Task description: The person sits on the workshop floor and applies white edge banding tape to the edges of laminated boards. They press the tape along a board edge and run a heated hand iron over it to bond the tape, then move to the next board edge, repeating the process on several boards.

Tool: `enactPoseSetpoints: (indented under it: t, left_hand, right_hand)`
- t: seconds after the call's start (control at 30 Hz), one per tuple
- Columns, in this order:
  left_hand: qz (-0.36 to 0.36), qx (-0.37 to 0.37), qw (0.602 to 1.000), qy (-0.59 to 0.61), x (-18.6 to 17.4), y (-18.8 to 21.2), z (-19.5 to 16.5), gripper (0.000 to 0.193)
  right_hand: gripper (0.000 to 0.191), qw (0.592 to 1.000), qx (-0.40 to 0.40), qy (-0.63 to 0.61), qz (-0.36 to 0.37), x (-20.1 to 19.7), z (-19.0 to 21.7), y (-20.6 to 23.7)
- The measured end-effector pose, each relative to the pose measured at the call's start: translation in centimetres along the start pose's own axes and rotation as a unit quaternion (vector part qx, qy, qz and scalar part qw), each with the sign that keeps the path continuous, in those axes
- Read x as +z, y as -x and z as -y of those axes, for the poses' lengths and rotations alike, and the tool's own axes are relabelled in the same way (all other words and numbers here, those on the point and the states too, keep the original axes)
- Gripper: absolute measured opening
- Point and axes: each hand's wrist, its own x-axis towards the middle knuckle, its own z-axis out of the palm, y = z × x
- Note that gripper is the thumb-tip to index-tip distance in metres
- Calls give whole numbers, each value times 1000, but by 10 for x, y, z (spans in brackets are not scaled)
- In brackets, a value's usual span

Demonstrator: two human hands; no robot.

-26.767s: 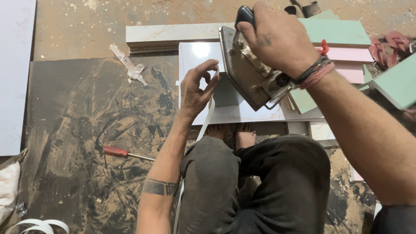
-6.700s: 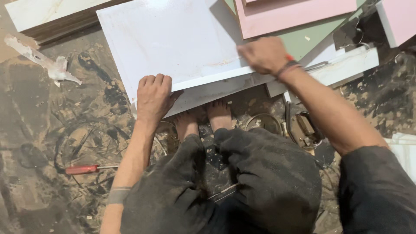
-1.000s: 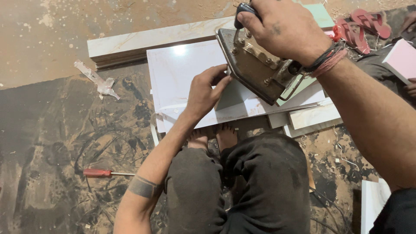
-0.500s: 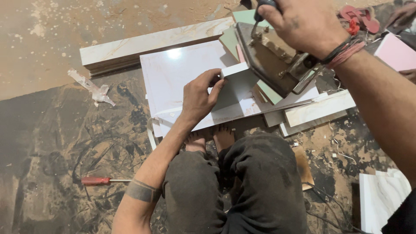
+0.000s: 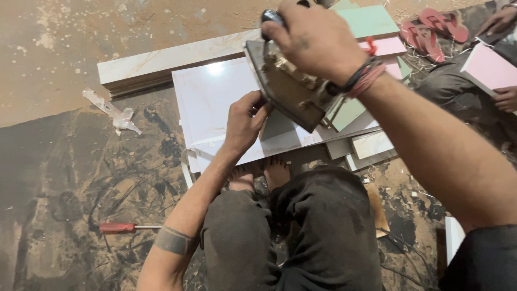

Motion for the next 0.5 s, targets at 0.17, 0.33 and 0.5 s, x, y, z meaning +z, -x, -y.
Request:
enactPoseSetpoints:
  t: [0.17,0.33,0.5]
  left_hand:
    - [-11,34,999,-31,2,3,2,15]
    - [-24,49,997,-63,7,2,-5,22]
    - [-27,49,996,-73,7,0,-9,24]
  right_hand:
    - [37,999,-32,13,-12,0,15,-2]
    - [40,998,13,53,5,-17,-10,11]
    - [36,989,-62,121,-64,-34,-59,32]
